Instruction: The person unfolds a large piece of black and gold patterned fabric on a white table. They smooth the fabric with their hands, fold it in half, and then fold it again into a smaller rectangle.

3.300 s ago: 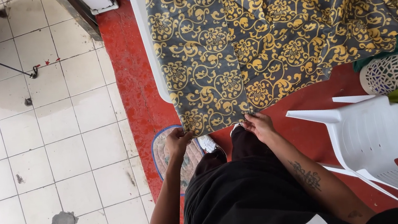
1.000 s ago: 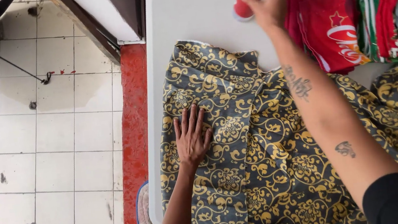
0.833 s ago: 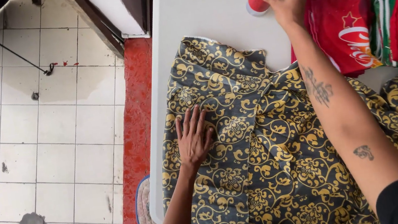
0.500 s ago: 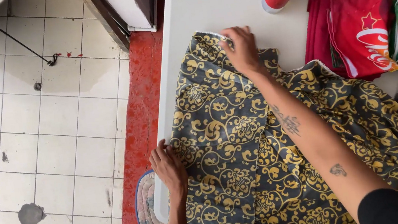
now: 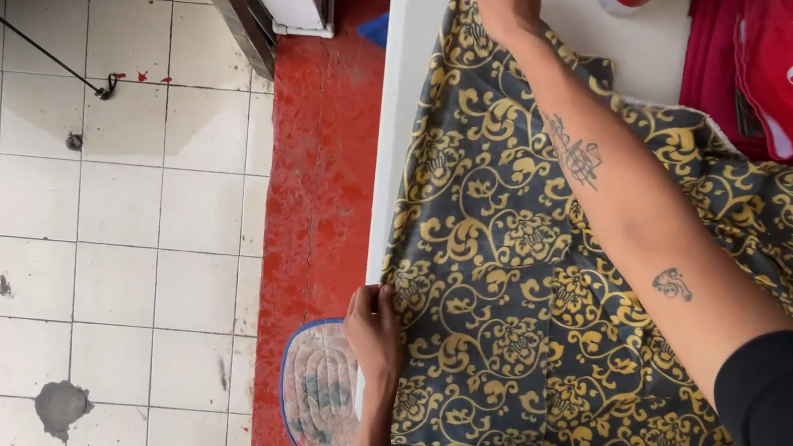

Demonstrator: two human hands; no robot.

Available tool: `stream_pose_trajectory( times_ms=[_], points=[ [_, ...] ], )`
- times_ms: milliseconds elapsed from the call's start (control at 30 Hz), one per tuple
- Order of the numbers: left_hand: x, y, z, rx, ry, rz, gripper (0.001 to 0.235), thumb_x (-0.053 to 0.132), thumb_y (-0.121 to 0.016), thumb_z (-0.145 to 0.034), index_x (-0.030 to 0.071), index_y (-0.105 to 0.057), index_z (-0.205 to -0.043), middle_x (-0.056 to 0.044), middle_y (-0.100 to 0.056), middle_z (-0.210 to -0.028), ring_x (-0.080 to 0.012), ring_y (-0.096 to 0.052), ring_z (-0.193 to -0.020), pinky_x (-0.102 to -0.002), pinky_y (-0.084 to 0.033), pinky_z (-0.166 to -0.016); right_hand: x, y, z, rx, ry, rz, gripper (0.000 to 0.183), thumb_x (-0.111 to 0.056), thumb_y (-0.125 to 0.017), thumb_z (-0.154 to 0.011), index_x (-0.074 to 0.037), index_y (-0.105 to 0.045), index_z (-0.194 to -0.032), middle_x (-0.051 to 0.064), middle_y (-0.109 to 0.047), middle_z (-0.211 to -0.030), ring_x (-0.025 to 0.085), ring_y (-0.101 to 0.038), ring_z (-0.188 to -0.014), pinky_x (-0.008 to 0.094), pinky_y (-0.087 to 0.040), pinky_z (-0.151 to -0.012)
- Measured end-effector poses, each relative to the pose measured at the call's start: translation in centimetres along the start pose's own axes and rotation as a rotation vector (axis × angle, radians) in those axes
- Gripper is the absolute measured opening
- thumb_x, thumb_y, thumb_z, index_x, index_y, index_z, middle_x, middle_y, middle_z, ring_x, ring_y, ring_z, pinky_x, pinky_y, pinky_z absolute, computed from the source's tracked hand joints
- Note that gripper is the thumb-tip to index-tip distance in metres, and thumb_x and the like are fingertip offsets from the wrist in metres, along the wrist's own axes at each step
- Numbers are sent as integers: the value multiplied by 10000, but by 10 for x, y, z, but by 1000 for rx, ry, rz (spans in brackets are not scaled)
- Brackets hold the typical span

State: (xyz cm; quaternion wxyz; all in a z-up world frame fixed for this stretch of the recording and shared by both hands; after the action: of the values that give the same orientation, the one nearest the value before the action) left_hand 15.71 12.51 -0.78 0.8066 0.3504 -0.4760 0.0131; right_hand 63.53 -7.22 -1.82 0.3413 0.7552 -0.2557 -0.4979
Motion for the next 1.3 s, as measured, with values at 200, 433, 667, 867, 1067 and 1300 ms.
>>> stream_pose_trajectory(
  times_ms=[200,433,667,867,1067,1300],
  points=[
    [23,-3,-30,-261,128,-48,449,531,-518,-958,115,-671,-1031,-58,-782,-815,-201,-727,-699,-371,-525,-591,-55,10,6,48,67,89,122,-241,-658,-1056,-167,-630,-962,53,-725,-981,391,-643,-902,536,-413,-771],
    [76,-29,-104,-206,-234,-142,506,548,-446,-988,101,-545,-1203,-124,-669,-1105,-276,-677,-897,-445,-531,-642,-117,109,127,373,265,14,421,-359,-386,-1134,1,-603,-1146,170,-602,-1178,334,-569,-1132,427,-443,-969],
    [158,-120,-225,-161,-599,-252,387,348,-554,-1019,35,-645,-1228,-209,-673,-1102,-434,-647,-958,-571,-489,-765,64,150,196,51,-163,483,219,-142,-737,-954,-139,-665,-1160,119,-723,-1016,361,-482,-998,494,-375,-784],
    [200,-165,-265,-242,-163,-255,452,400,-550,-865,158,-676,-1225,-159,-683,-1237,-412,-627,-1089,-550,-474,-839,99,160,172,-185,-166,479,21,-163,-824,-899,-169,-805,-896,59,-583,-971,310,-506,-983,493,-440,-875],
    [192,-181,-310,-245,-500,27,134,187,-678,-884,150,-759,-984,-16,-793,-942,-147,-734,-767,-311,-603,-568,141,175,138,72,-440,409,135,-101,-773,-921,-230,-798,-893,-15,-787,-763,149,-693,-576,315,-541,-461],
    [244,-160,-252,-30,-750,-406,568,138,-809,-850,148,-526,-1342,-62,-633,-1242,-322,-500,-1083,-486,-443,-833,142,149,135,16,-745,-150,110,-89,-656,-1012,-141,-694,-922,13,-779,-764,119,-741,-540,281,-616,-525]
  ],
)
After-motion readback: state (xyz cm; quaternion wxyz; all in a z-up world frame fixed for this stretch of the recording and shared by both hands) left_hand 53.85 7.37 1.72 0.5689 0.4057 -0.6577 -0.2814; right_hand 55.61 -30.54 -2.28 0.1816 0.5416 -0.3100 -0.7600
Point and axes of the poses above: each hand's wrist, its own z-axis away from the middle knuckle, its own y-axis out of the back of the hand, x = y × z, the point moved 8 cm from there along -z, towards the middle knuckle
